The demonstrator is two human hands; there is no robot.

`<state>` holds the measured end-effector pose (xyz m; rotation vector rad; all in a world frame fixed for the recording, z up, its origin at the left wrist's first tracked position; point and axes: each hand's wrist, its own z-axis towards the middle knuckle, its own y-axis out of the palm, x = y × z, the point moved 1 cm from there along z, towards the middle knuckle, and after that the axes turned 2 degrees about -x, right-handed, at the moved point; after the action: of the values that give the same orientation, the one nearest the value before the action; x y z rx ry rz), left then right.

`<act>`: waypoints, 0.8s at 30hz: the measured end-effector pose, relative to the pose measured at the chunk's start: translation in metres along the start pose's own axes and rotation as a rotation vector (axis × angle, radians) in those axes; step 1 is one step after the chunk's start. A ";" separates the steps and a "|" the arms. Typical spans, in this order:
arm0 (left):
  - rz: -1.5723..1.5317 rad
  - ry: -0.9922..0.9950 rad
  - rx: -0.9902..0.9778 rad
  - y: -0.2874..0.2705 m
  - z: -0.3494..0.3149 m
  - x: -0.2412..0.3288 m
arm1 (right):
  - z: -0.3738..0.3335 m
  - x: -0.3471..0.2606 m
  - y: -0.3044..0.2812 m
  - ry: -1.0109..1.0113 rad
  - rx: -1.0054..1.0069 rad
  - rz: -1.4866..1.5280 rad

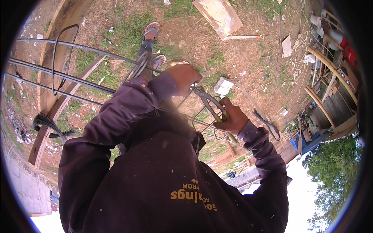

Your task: The person assembles a rebar cage by positioning a metal frame on the ground, then using pliers to twist wire ties around the intersections of the bars. The person repeatedly bends, twists, and secures the wires to join the rebar segments into a single structure.

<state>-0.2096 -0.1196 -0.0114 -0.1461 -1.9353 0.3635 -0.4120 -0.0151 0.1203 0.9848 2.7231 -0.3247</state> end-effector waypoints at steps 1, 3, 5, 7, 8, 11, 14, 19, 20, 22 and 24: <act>0.001 -0.028 -0.015 0.002 0.001 -0.001 | -0.001 -0.002 -0.006 -0.064 0.030 -0.126; -0.015 -0.076 -0.049 0.005 0.004 -0.004 | -0.004 -0.009 -0.016 -0.178 0.176 -0.375; -0.060 -0.005 0.032 0.010 0.000 -0.005 | -0.009 -0.018 -0.026 -0.229 0.288 -0.656; -0.017 -0.018 0.042 0.008 0.004 -0.009 | -0.007 -0.026 -0.040 -0.282 0.363 -0.853; -0.011 -0.044 0.029 0.010 0.005 -0.007 | -0.008 -0.030 -0.044 -0.340 0.401 -0.922; -0.042 -0.037 0.003 0.006 0.005 -0.005 | -0.011 -0.035 -0.051 -0.205 0.185 -0.861; -0.038 -0.019 0.038 0.003 0.003 0.000 | -0.007 -0.034 -0.059 -0.115 -0.024 -0.692; 0.004 -0.055 0.038 0.005 0.002 -0.001 | 0.020 -0.022 -0.077 0.231 -0.400 -0.070; 0.012 -0.053 0.040 0.005 0.002 -0.002 | 0.023 -0.019 -0.077 0.348 -0.423 0.012; 0.028 -0.056 0.044 0.006 0.002 -0.004 | 0.021 -0.021 -0.074 0.009 -0.188 -0.323; 0.026 -0.065 0.074 0.008 0.002 -0.005 | 0.010 -0.022 -0.070 -0.159 0.012 -0.577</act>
<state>-0.2102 -0.1140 -0.0188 -0.1121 -1.9820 0.4615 -0.4395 -0.0832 0.1258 0.1410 2.7991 -0.4883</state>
